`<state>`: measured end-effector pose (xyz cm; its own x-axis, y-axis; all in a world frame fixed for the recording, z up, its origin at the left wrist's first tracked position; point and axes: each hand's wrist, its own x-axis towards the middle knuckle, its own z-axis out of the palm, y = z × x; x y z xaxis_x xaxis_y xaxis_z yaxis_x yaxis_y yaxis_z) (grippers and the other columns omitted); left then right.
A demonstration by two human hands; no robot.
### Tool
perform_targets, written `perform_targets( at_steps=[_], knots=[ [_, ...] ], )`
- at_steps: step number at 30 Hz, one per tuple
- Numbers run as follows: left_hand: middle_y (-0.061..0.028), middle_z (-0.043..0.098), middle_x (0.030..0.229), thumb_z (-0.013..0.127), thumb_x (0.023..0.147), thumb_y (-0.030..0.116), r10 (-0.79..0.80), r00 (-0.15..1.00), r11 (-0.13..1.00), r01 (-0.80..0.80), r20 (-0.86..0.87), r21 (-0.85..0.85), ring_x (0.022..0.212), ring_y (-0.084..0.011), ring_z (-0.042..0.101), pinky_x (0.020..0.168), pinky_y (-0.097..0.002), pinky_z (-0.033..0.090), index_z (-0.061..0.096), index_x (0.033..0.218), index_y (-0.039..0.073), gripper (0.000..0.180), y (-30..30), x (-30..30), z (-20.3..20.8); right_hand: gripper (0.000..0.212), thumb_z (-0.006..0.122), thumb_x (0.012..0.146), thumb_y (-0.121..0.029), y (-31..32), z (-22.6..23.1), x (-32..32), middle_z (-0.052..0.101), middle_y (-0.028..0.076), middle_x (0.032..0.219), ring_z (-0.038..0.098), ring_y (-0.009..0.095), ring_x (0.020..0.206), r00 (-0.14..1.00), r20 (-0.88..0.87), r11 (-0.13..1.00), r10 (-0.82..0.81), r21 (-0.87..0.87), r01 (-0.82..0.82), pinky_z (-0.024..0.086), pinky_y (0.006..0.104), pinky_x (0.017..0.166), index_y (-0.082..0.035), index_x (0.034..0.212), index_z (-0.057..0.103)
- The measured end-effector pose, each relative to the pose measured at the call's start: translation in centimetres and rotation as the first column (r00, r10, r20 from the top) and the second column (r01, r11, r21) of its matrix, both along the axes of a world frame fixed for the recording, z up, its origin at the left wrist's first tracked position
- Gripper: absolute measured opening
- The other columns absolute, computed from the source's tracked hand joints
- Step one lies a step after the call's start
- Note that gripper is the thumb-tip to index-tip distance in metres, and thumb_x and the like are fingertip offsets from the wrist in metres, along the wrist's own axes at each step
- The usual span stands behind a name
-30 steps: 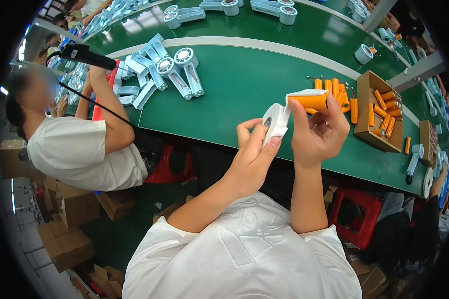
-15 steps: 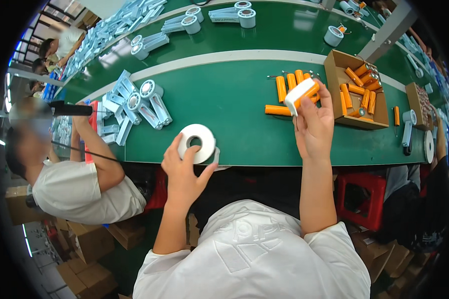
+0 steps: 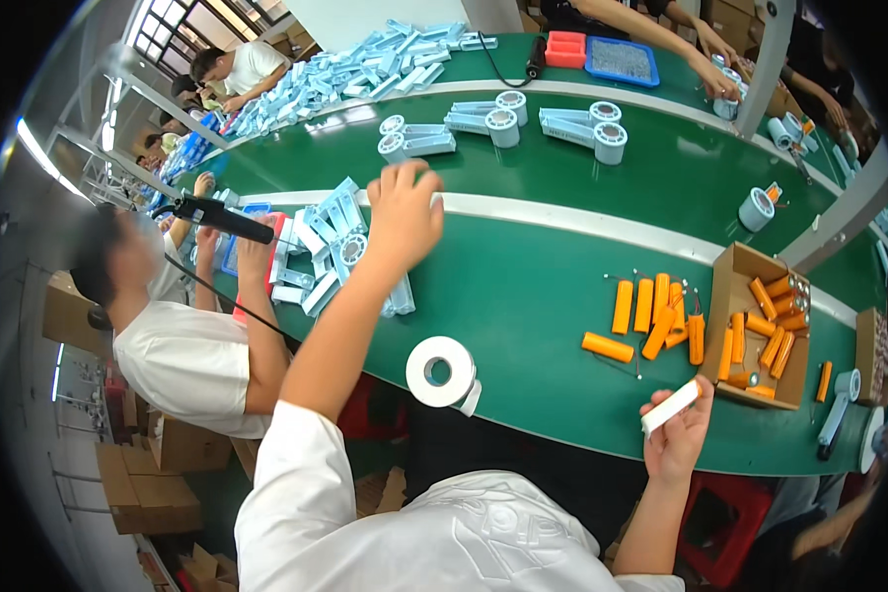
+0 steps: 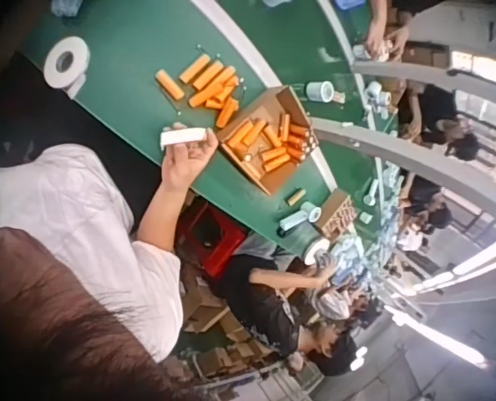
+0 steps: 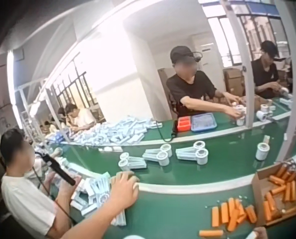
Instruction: The person is applying white tape to small orange cylindrical parts and assembling them into blue plastic housings on an assembly line.
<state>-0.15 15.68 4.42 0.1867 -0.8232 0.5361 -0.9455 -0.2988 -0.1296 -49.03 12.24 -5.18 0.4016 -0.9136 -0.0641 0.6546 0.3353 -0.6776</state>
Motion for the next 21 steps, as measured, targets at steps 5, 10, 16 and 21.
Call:
perform_targets(
  at_steps=[5,10,16,21],
  knots=[
    [-0.0158,0.037,0.171,0.074,0.082,0.016,0.339,0.941,0.895,-0.320,-0.009,0.311,0.143,-0.0483,0.043,0.111,-0.0554,0.040,0.062,0.140,0.023,0.060,-9.6,12.6,-1.8,0.074,0.059,0.086,0.019,-0.1,0.6,0.5,0.076,0.028,0.112,0.080,0.038,0.089,0.995,0.092,0.998,0.045,0.049,-0.050,0.066,0.0372,0.074,-0.017,0.150,0.047],
    [-0.0090,0.016,0.180,0.086,0.069,0.024,0.435,0.846,0.825,-0.239,-0.307,0.511,0.153,-0.0551,0.033,0.120,-0.0624,0.045,0.052,0.156,0.039,0.095,-13.5,20.0,-1.4,0.076,0.059,0.084,0.020,0.0,1.0,0.3,0.076,0.029,0.112,0.080,0.039,0.088,0.988,0.147,0.992,0.036,0.114,-0.054,0.066,0.0355,0.069,-0.017,0.150,0.047],
    [-0.0081,0.023,0.176,0.090,0.064,0.021,0.397,0.856,0.732,-0.079,-0.330,0.677,0.145,-0.0520,0.042,0.120,-0.0592,0.048,0.055,0.154,0.034,0.097,-14.6,21.9,-0.6,0.075,0.061,0.085,0.017,-0.5,0.7,0.5,0.075,0.030,0.112,0.080,0.039,0.088,0.993,0.111,0.990,0.041,0.126,-0.055,0.064,0.0314,0.065,-0.018,0.151,0.047],
    [-0.0093,0.029,0.172,0.089,0.065,0.017,0.228,0.923,0.752,0.035,-0.309,0.658,0.143,-0.0471,0.045,0.121,-0.0557,0.048,0.060,0.150,0.030,0.090,-12.0,14.4,3.8,0.074,0.063,0.088,0.015,-0.4,0.7,0.7,0.075,0.030,0.113,0.080,0.037,0.086,0.994,0.107,0.991,0.037,0.124,-0.050,0.063,0.0289,0.065,-0.017,0.152,0.046]
  ],
)
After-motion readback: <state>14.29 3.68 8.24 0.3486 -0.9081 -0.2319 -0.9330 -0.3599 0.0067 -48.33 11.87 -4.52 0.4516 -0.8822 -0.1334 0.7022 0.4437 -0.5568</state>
